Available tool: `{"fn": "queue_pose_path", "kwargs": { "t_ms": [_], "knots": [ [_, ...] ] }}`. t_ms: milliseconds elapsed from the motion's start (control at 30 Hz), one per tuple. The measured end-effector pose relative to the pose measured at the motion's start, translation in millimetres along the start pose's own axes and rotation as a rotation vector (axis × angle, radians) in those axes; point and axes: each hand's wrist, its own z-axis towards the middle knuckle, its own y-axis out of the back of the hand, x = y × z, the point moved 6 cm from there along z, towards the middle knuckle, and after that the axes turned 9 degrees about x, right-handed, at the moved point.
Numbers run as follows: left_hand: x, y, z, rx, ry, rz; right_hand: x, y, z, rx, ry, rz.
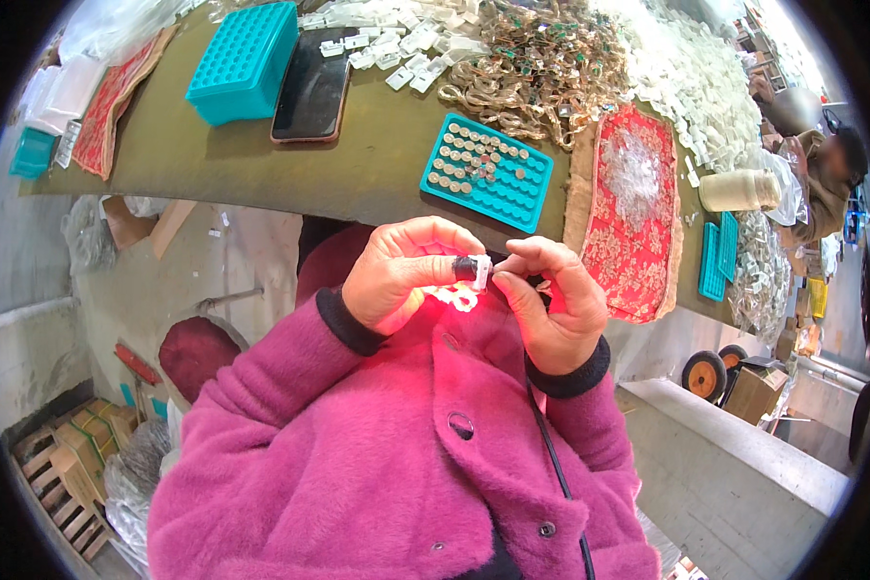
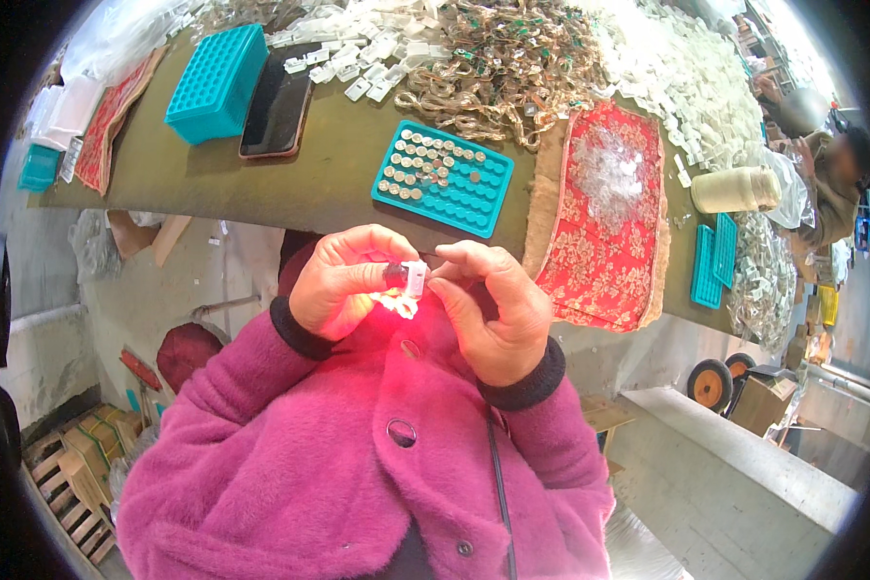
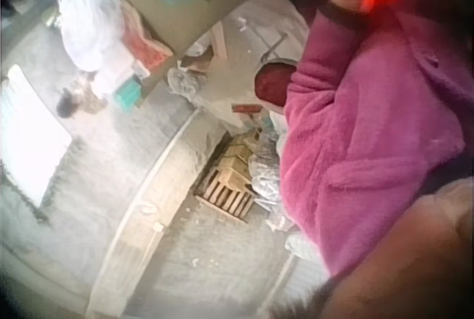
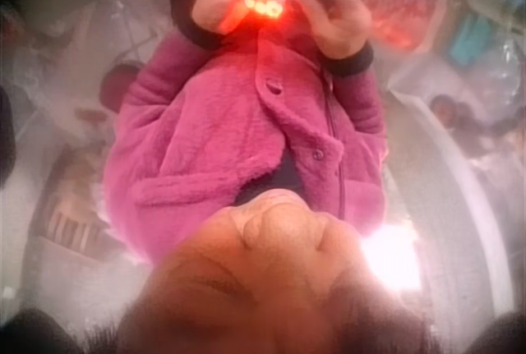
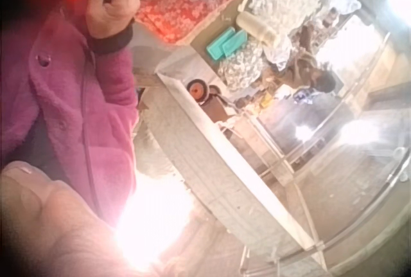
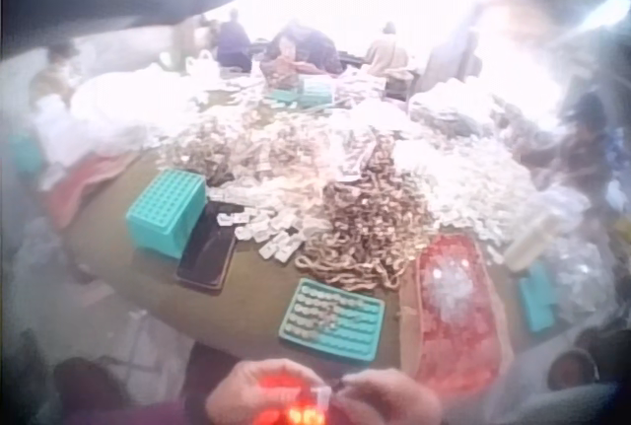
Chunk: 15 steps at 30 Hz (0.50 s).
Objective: The person repeatedly picks small white plastic housings and black LED modules from a table, inserts the LEDs into the housings, and places the assembled units into a blue tray. The person also picks up and sets down a smartphone on the table during the process.
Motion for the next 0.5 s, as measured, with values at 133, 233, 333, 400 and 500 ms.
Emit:
{"fn": "queue_pose_path", "kwargs": {
  "t_ms": [133, 233, 333, 400, 500],
  "knots": [
    [-1, 0, -1, 0.009, 0.039, -0.02, 11, -2, 7, 0.041, 0.094, -0.176],
    [-3, 1, -1, -0.008, 0.037, 0.041, 22, -3, 14, 0.075, 0.227, -0.322],
    [-5, 1, -2, -0.012, 0.026, 0.158, 32, -5, 19, 0.126, 0.337, -0.452],
    [-5, 0, -2, -0.005, 0.018, 0.187, 35, -8, 20, 0.162, 0.342, -0.502],
    [-4, 0, -1, 0.0, -0.003, 0.14, 34, -10, 21, 0.105, 0.334, -0.439]
  ]
}}
